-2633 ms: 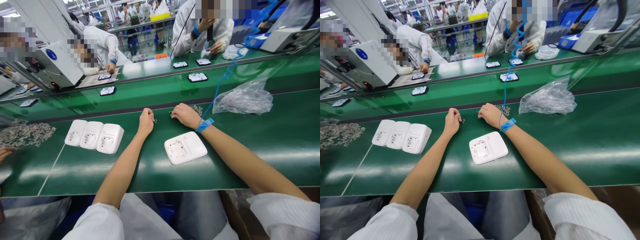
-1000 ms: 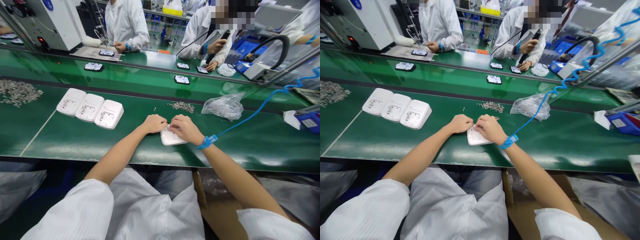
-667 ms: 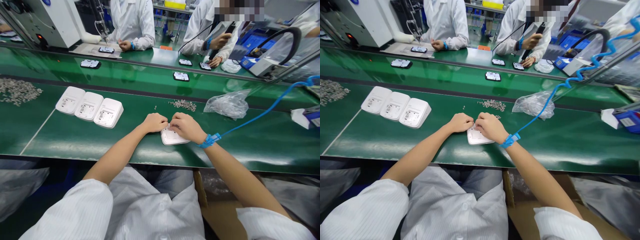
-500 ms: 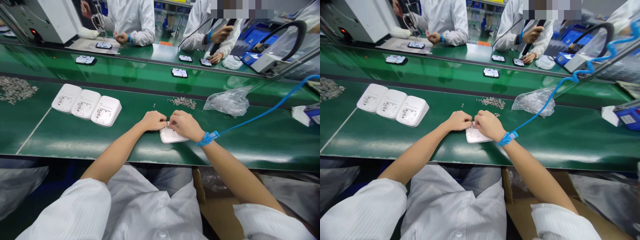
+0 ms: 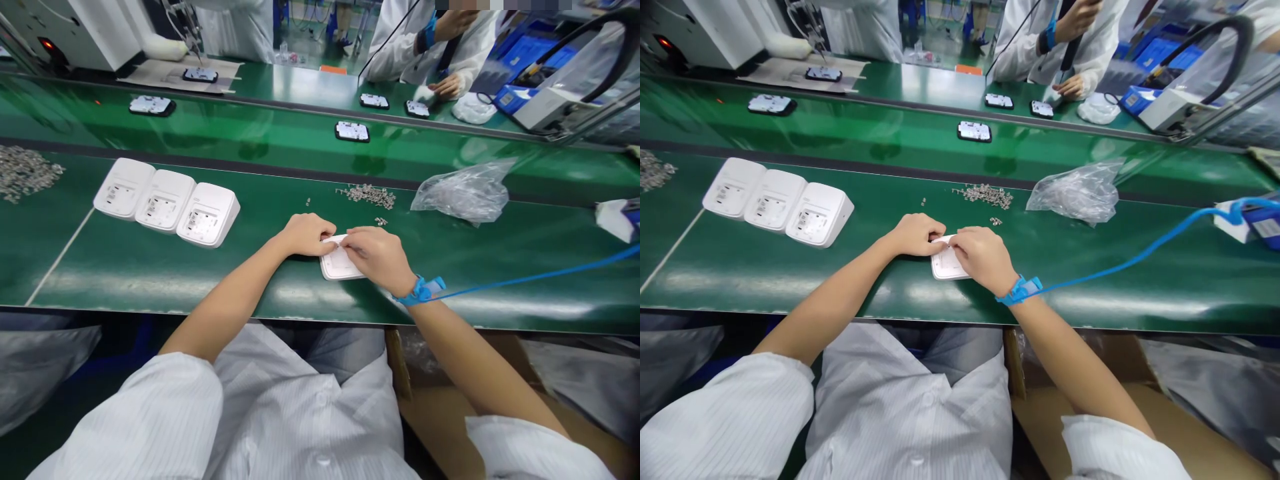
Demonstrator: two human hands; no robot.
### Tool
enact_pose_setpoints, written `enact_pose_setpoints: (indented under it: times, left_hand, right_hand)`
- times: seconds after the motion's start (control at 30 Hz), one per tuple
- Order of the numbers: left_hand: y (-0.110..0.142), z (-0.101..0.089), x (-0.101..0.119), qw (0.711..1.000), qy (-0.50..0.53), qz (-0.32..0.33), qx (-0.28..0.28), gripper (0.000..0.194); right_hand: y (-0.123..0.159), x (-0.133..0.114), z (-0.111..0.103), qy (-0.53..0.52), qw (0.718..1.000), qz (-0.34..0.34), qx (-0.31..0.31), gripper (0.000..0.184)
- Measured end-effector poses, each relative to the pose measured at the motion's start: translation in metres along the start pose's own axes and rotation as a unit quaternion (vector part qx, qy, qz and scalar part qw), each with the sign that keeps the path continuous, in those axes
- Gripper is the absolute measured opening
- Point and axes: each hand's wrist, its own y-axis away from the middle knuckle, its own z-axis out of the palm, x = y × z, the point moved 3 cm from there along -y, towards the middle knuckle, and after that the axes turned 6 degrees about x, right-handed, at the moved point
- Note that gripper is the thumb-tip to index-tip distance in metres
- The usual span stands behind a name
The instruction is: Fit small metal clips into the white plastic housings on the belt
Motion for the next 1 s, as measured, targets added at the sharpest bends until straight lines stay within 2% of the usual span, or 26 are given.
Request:
enact_pose_setpoints:
  times: [0.17, 0.3, 0.57, 0.77, 0.9, 1.0]
  left_hand:
    - [0.0004, -0.0001, 0.0003, 1.0, 0.007, -0.012, -0.01, 0.029]
    - [0.0005, -0.0024, 0.0038, 0.999, 0.016, -0.033, -0.019, 0.027]
    - [0.0013, -0.0023, 0.0088, 0.998, 0.029, -0.063, -0.012, 0.029]
    - [0.0009, -0.0011, 0.008, 0.997, 0.038, -0.065, -0.012, 0.028]
    - [-0.0002, -0.0001, 0.0047, 0.997, 0.052, -0.055, -0.011, 0.03]
    - [-0.0003, 0.0009, 0.0031, 0.997, 0.055, -0.052, -0.01, 0.029]
  right_hand:
    - [0.0035, -0.0011, 0.002, 0.012, 1.0, 0.003, 0.006, 0.023]
    - [0.0052, -0.0026, 0.0014, 0.013, 1.0, -0.022, 0.008, 0.024]
    - [0.0041, -0.0029, 0.0032, 0.029, 0.997, -0.054, -0.045, 0.023]
    - [0.0021, -0.0052, 0.0039, 0.036, 0.998, -0.032, -0.027, 0.025]
    - [0.0058, -0.0039, 0.0077, 0.035, 0.999, 0.004, 0.019, 0.021]
    - [0.0085, -0.0034, 0.0102, 0.054, 0.998, 0.017, 0.032, 0.017]
